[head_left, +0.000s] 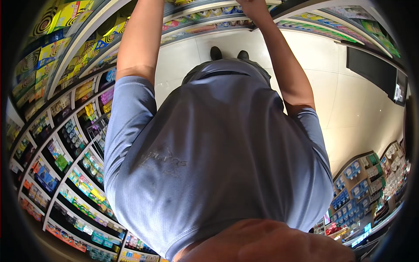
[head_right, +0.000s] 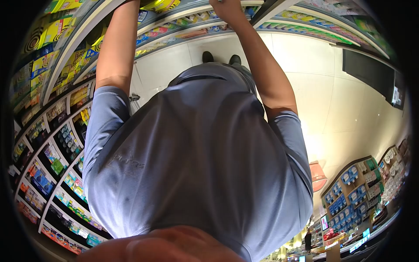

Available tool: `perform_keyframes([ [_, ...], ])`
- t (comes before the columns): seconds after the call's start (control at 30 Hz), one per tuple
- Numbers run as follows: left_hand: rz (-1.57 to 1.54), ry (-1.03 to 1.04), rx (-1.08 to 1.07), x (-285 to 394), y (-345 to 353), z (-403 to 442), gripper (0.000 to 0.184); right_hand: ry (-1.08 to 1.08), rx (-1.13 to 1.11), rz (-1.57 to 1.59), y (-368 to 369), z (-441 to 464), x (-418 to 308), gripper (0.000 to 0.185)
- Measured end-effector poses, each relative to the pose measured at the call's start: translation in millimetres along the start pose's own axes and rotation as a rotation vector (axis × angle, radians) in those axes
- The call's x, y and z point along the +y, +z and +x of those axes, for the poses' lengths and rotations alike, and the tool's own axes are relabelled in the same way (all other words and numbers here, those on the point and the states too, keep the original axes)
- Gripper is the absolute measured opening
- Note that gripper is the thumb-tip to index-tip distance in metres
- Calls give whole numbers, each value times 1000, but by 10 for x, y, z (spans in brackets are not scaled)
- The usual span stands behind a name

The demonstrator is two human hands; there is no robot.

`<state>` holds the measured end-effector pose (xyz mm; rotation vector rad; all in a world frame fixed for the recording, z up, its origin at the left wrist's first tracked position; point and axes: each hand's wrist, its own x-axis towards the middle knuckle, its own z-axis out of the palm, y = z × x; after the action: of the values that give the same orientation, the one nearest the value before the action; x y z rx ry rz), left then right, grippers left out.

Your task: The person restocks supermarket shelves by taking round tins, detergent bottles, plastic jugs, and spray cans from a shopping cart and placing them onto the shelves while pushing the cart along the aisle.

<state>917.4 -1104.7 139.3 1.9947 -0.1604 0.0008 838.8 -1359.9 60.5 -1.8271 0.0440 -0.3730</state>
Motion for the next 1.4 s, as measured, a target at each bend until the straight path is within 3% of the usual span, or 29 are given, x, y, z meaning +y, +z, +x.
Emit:
perform_keyframes([
  [0.13,18,-12,123,-31,-56,-93,37,-106,-107,-137,-238,-344,149,40],
  [0.2,18,-11,200,-96,-129,-240,37,43,-224,67,-236,-669,440,38],
  [0.27,22,-78,214,-427,-185,-646,37,229,-454,-25,-372,-1065,908,41],
  [0.33,-2,-244,141,-950,-244,-1340,37,319,-522,-226,-542,-1526,1402,39],
  [0.37,216,-596,28,-1776,-367,-2351,37,353,-737,-563,-764,-2078,2160,41],
  [0.43,329,-1008,-186,-2458,-611,-3701,43,255,-1045,-827,-1215,-2954,3381,45],
  [0.47,425,-1293,-288,-2638,-708,-4373,45,471,-1302,-954,-1454,-3164,3461,46],
  [0.5,507,-1548,-427,-2786,-802,-5017,48,886,-1147,-927,-1659,-3327,3388,44],
  [0.53,374,-1565,-325,-2553,-812,-5520,42,1210,-966,-856,-1787,-3255,2980,41],
  [0.57,76,-1956,-179,-2854,-821,-6027,37,1063,-1025,-920,-1873,-3189,2740,33],
  [0.6,-131,-1920,-38,-2491,-834,-6150,34,979,-1036,-844,-1963,-3192,2784,29],
  [0.67,-229,-1843,46,-2363,-819,-6269,33,786,-1003,-777,-2052,-3151,2796,26],
  [0.73,-178,-1649,199,-2449,-691,-6408,34,792,-1086,-921,-1778,-2891,2635,26],
  [0.77,-140,-1533,99,-2498,-736,-6300,36,499,-1334,-1036,-1744,-2807,2990,25],
  [0.8,-246,-1519,94,-2618,-793,-6137,37,660,-1226,-893,-1538,-2615,2821,25],
  [0.83,-46,-1347,-40,-2766,-824,-5960,31,-155,-1512,-1177,-1423,-2492,3270,23],
  [0.87,176,-1172,-141,-2937,-851,-5799,31,247,-1243,-969,-1077,-2374,3196,20],
  [0.9,122,-1101,0,-2860,-932,-5636,38,614,-956,-737,-736,-2236,2930,18],
  [1.0,3,-773,325,-2727,-1178,-5360,48,799,-763,-377,516,-1871,2027,18],
  [1.03,-8,-781,374,-2691,-1329,-5367,48,730,-757,-223,932,-1866,1844,21],
  [1.13,-5,-847,332,-2731,-1723,-5654,42,445,-955,-315,1977,-2035,1059,20],
  [1.2,178,-855,279,-3203,-1762,-6166,36,286,-1025,-274,2479,-2307,649,16],
  [1.23,375,-756,227,-3500,-1695,-6522,33,286,-1081,-282,2659,-2425,496,17],
  [1.3,600,-655,244,-3826,-1631,-7291,26,272,-1201,-364,2925,-2633,514,35],
  [1.37,728,-793,31,-3919,-1617,-7963,22,235,-1316,-449,3045,-2757,792,35],
  [1.4,719,-859,52,-3991,-1523,-8334,23,288,-1334,-453,3049,-2824,1055,28],
])
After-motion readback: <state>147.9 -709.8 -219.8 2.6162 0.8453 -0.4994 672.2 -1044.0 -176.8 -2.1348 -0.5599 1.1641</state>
